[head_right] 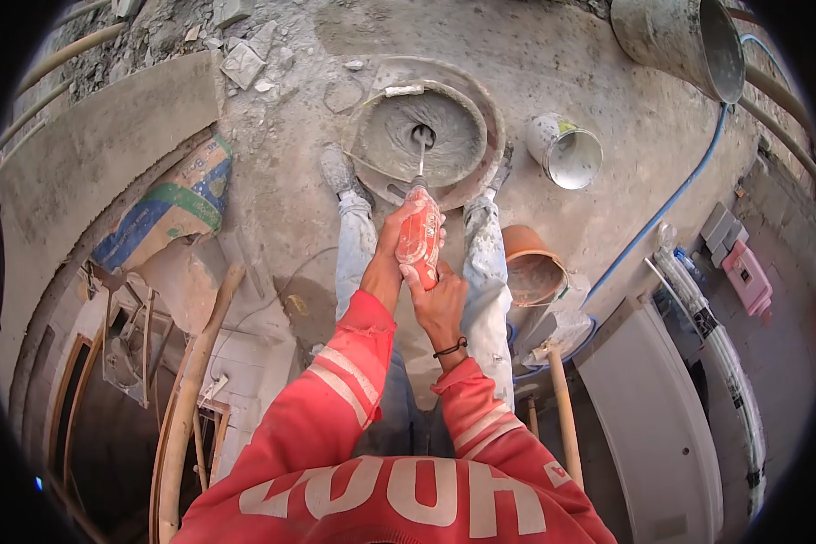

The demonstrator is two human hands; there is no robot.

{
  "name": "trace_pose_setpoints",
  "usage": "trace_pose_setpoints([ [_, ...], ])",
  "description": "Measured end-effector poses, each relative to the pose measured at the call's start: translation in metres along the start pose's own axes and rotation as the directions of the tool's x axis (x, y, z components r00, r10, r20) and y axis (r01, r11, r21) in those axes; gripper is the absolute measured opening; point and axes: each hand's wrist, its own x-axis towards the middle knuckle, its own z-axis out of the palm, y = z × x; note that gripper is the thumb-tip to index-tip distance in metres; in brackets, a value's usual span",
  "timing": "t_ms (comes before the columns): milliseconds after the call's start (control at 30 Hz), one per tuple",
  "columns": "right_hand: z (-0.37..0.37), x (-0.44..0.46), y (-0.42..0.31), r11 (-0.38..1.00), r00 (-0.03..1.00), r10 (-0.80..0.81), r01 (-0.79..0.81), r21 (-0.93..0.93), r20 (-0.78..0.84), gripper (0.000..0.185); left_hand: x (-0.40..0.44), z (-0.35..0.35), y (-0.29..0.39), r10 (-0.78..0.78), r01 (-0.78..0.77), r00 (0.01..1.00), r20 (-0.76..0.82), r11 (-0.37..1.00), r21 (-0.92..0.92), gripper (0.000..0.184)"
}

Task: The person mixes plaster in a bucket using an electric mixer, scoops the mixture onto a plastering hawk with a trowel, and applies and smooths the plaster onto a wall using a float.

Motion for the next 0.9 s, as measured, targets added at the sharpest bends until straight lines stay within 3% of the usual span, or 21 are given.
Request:
trace_pose_setpoints([
  [233,-0.007,-0.001,-0.002,1.000,1.000,-0.027,0.028,0.012,-0.012,0.050,0.005,-0.002,-0.005,-0.034,0.035,0.999,0.035,0.999,-0.021,0.035],
  [333,-0.007,-0.004,0.001,0.999,0.999,-0.035,0.035,0.009,-0.003,0.048,0.000,0.002,-0.008,-0.034,0.034,0.999,-0.027,0.999,-0.001,0.035],
  [600,-0.012,-0.004,0.006,1.000,1.000,-0.022,0.022,-0.016,-0.008,0.050,0.006,-0.004,-0.016,-0.088,0.089,0.995,0.039,0.996,-0.022,0.036],
  [700,-0.012,-0.005,0.006,0.998,1.000,0.010,-0.009,0.056,-0.022,0.050,0.010,-0.008,-0.015,-0.097,0.099,0.993,0.066,0.995,-0.031,0.036],
  [800,-0.011,-0.006,0.010,0.997,1.000,0.003,-0.003,-0.078,0.004,0.049,0.001,-0.006,-0.017,-0.079,0.082,0.995,0.054,0.995,-0.058,0.036],
  [900,-0.011,-0.009,0.002,0.994,0.998,-0.059,0.059,-0.088,-0.001,0.046,-0.005,-0.007,-0.016,-0.085,0.086,0.996,0.016,0.995,-0.059,0.035],
])
